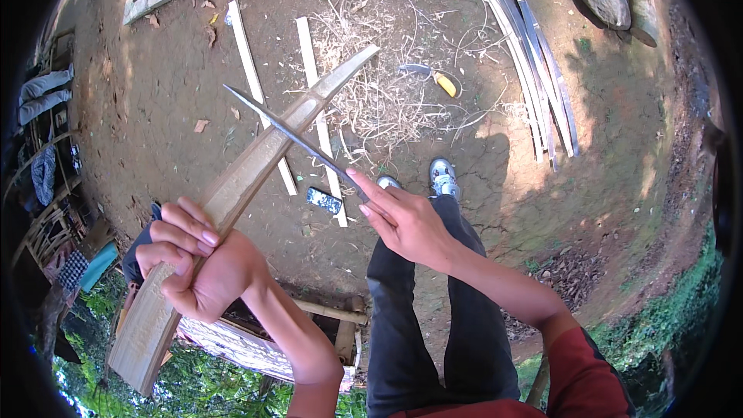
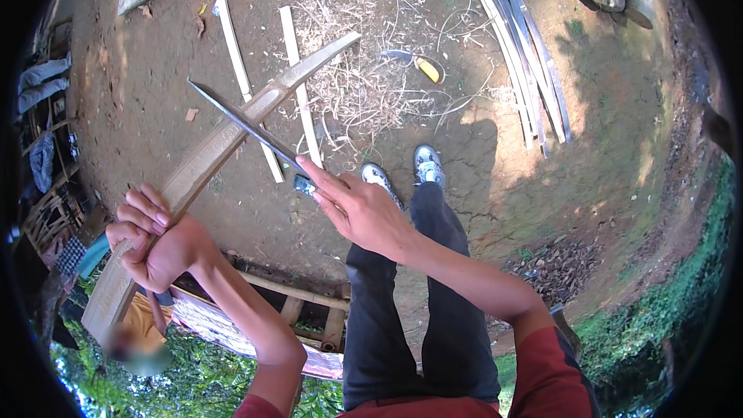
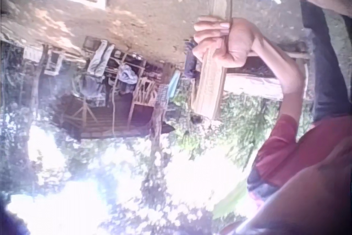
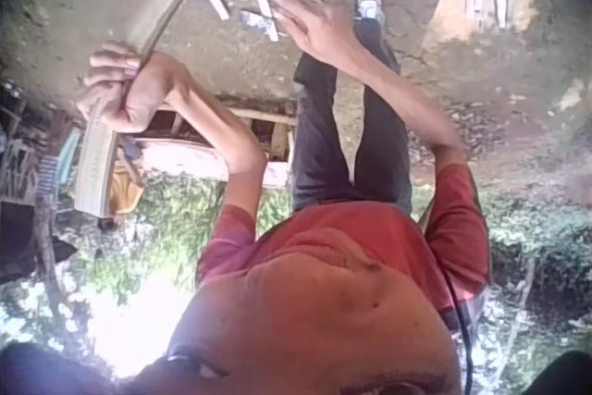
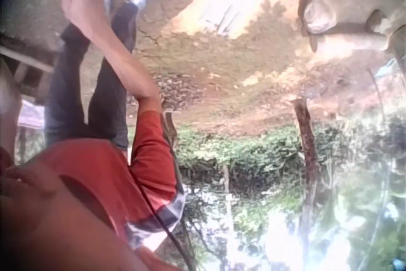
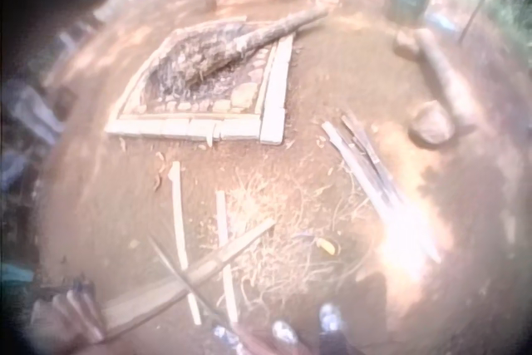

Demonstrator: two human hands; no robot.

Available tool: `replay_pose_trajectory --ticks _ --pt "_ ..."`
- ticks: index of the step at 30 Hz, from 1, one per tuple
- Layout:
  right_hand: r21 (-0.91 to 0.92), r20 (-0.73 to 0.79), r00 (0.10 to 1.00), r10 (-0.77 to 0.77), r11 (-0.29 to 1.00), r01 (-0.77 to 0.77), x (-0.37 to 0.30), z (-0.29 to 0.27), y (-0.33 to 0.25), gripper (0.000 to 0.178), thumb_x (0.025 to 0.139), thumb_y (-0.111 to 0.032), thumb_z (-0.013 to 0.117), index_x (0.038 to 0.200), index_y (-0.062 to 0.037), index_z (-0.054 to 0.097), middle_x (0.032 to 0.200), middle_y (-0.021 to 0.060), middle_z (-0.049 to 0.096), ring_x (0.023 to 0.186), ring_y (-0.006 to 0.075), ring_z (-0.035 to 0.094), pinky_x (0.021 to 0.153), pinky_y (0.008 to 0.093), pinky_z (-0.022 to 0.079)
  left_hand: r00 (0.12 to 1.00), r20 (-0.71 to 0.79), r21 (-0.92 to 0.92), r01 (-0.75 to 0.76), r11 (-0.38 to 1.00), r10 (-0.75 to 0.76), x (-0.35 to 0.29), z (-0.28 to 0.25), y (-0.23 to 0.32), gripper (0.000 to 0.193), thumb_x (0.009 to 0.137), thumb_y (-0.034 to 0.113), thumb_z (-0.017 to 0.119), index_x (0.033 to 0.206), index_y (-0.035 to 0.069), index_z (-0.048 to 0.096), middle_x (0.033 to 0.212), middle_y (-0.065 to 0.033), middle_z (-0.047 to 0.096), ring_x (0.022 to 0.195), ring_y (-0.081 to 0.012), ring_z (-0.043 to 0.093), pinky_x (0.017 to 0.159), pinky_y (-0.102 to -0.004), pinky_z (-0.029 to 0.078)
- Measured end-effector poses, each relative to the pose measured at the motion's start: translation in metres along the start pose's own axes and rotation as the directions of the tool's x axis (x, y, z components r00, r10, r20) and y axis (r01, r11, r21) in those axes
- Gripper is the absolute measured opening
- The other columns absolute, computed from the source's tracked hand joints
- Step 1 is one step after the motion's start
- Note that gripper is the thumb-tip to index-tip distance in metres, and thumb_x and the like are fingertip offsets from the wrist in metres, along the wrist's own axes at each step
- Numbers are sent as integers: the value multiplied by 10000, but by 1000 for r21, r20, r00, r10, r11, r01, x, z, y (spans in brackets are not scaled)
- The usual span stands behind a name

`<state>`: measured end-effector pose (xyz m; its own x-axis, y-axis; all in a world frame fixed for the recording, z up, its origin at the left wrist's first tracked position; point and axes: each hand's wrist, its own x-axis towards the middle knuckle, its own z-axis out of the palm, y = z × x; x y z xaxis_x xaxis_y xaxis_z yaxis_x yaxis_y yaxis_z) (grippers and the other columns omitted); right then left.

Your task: The person shaves a piece of wood using a small yellow knife and a larger bladed tool.

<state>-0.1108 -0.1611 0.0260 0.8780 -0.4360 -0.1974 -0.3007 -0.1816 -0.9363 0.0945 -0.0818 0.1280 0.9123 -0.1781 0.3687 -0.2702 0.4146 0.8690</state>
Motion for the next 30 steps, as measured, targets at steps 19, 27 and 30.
replay_pose_trajectory --ticks 19,27,30 --pt "23 -214 899 382 922 -386 -107 -81 -8 494 908 -65 579 1388 -62 465 646 -14 440 579 75 394 534 238 375 687 25 527 609 593 -727 -59 -14 106 553 977 372 458 1443 91 357 1491 -151 347 1379 -295 342 1139 -482 309" --pt "-59 -360 856 372 906 -418 -210 -145 14 455 899 -43 564 1348 -11 492 685 -32 401 618 63 386 589 205 375 744 -91 192 665 722 -662 -87 -36 116 358 983 119 475 1326 64 392 1474 -174 366 1361 -293 371 1092 -447 395" --pt "-12 -361 829 426 887 -461 -234 -148 30 451 883 -30 554 1332 -18 507 697 -26 422 636 68 407 618 212 393 750 -139 253 659 709 -647 -94 -32 117 229 979 74 466 1206 60 438 1463 -172 388 1344 -284 399 1054 -422 442"
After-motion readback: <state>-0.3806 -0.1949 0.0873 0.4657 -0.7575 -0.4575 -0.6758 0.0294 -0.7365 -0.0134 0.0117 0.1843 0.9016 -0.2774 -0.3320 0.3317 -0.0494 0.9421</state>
